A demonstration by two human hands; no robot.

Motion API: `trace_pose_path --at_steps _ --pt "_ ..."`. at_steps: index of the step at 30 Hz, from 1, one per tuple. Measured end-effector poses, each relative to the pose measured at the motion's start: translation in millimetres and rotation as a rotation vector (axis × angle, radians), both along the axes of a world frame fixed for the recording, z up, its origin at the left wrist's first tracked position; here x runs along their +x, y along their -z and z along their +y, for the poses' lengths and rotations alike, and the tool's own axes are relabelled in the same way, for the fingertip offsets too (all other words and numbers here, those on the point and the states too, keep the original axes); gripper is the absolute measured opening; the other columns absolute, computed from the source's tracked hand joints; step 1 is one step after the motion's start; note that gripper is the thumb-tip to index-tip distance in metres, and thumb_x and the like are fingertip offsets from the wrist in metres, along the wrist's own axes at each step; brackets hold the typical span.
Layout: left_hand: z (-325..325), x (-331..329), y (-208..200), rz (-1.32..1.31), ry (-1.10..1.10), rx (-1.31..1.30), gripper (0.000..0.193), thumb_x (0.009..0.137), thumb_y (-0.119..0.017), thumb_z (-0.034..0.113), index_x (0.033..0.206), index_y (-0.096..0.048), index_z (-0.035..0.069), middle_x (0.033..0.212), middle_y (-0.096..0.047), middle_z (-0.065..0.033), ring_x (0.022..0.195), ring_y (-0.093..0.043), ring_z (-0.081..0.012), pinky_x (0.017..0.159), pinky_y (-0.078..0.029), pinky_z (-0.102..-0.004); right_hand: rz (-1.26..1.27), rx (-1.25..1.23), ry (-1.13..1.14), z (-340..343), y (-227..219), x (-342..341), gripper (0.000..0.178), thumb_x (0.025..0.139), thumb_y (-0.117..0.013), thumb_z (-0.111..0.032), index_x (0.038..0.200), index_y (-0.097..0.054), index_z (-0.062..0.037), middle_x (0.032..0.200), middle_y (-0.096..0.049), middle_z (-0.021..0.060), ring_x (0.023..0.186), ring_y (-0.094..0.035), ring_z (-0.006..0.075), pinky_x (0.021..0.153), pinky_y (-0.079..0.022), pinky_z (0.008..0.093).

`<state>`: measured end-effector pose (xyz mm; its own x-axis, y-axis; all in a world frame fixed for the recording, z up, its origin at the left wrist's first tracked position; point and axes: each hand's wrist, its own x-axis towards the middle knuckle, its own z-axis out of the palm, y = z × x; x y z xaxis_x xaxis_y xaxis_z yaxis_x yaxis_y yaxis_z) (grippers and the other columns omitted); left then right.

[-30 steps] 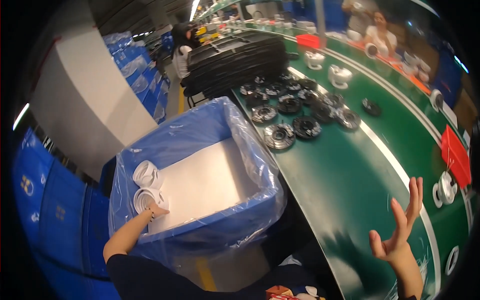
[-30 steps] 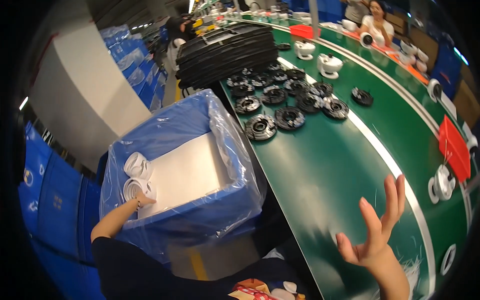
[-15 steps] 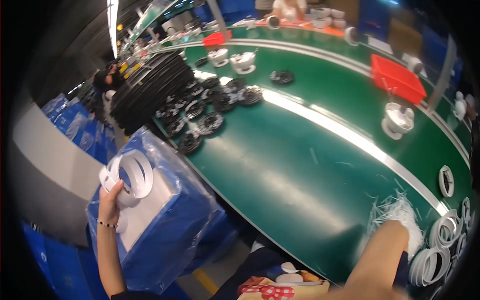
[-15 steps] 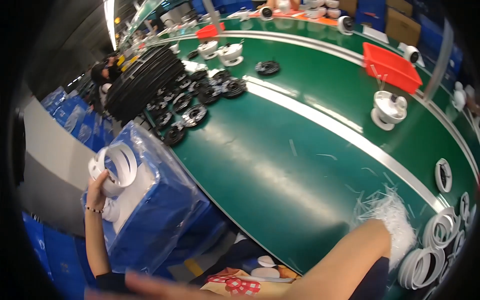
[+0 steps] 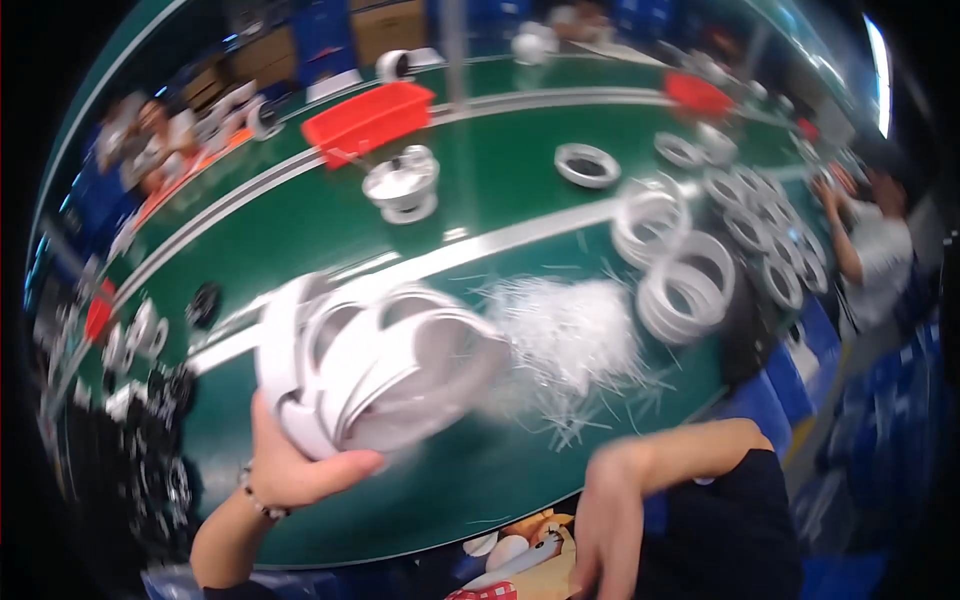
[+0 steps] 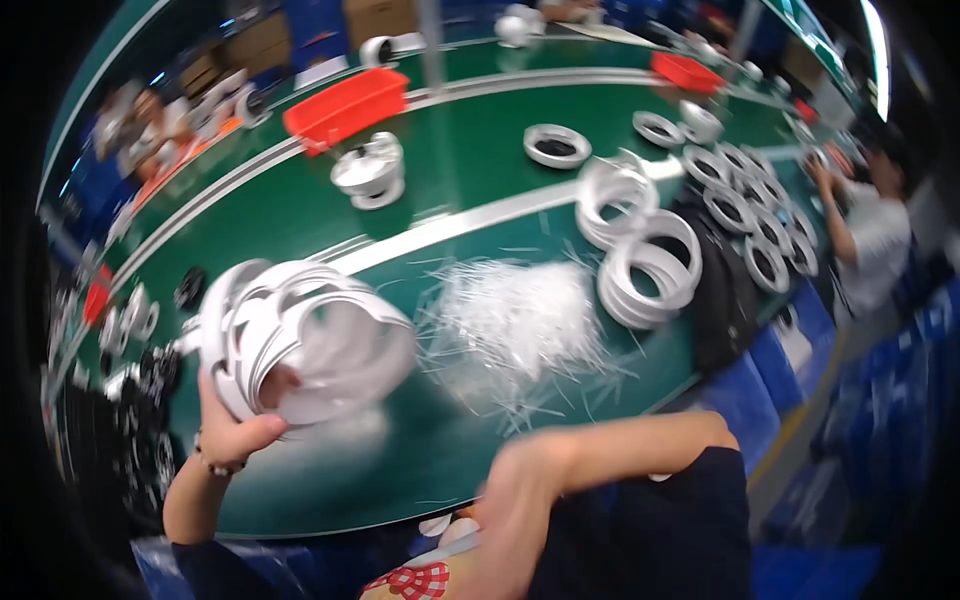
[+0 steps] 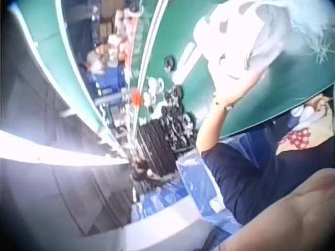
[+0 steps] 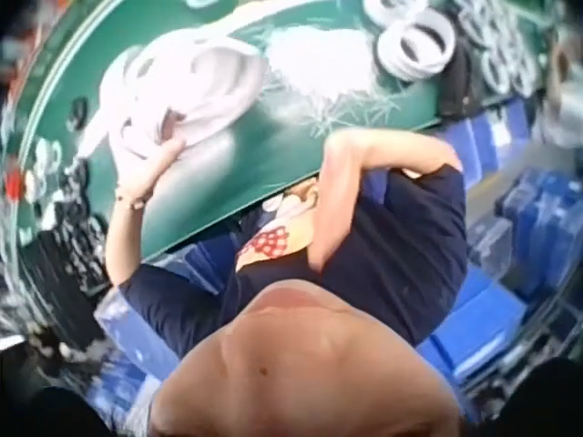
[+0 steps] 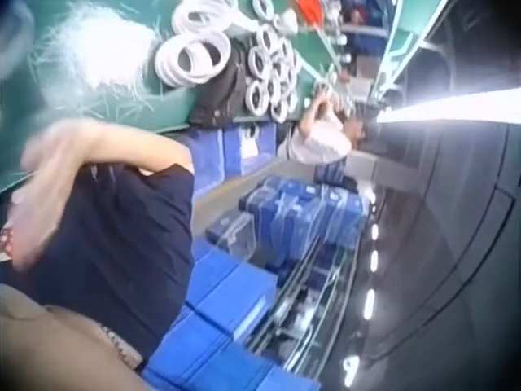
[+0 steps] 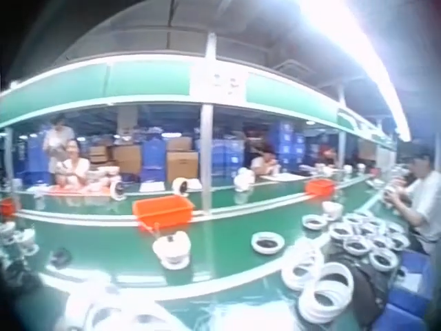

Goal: Assembling circular electronic components into white plastic housings on an assembly line.

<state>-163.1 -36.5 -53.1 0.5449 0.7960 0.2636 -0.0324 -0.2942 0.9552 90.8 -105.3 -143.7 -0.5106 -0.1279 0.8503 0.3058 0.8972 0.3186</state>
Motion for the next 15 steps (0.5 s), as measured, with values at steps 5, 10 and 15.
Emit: trace_pose_path --at_steps 5,10,15 --pt "15.7 128.5 25.3 -0.105 0.600 -0.498 0.052 0.055 -0.071 0.026 0.092 -0.044 0.002 0.061 -0.041 0.0002 0.057 -0.043 -0.0108 0.074 -0.044 -0.0336 1.061 -0.898 0.327 -49.2 -23.6 57.1 0.116 0.058 -0.056 -0.070 0.132 -0.001 0.0014 0.139 -0.004 0.0174 0.128 -0.009 0.0296 0.103 -0.013 0.0407" --pt "-20.6 224.1 72.0 -0.352 1.199 -0.965 0.030 0.068 -0.059 0.015 0.093 -0.046 0.005 0.064 -0.038 0.0020 0.058 -0.039 -0.0090 0.080 -0.042 -0.0337 1.287 -1.081 -0.010 -113.4 1.2 58.3 0.117 0.055 -0.058 -0.070 0.133 -0.005 0.0005 0.139 -0.008 0.0144 0.126 -0.019 0.0241 0.099 -0.024 0.0359" --pt "-15.6 250.0 88.9 -0.166 0.995 -1.062 0.029 0.077 -0.057 0.021 0.096 -0.049 0.000 0.071 -0.052 -0.0053 0.068 -0.055 -0.0156 0.076 -0.046 -0.0329 1.350 -1.103 0.220 -117.0 12.8 70.0 0.114 0.057 -0.049 -0.075 0.133 -0.006 -0.0028 0.139 -0.009 0.0138 0.125 -0.023 0.0253 0.096 -0.032 0.0377"
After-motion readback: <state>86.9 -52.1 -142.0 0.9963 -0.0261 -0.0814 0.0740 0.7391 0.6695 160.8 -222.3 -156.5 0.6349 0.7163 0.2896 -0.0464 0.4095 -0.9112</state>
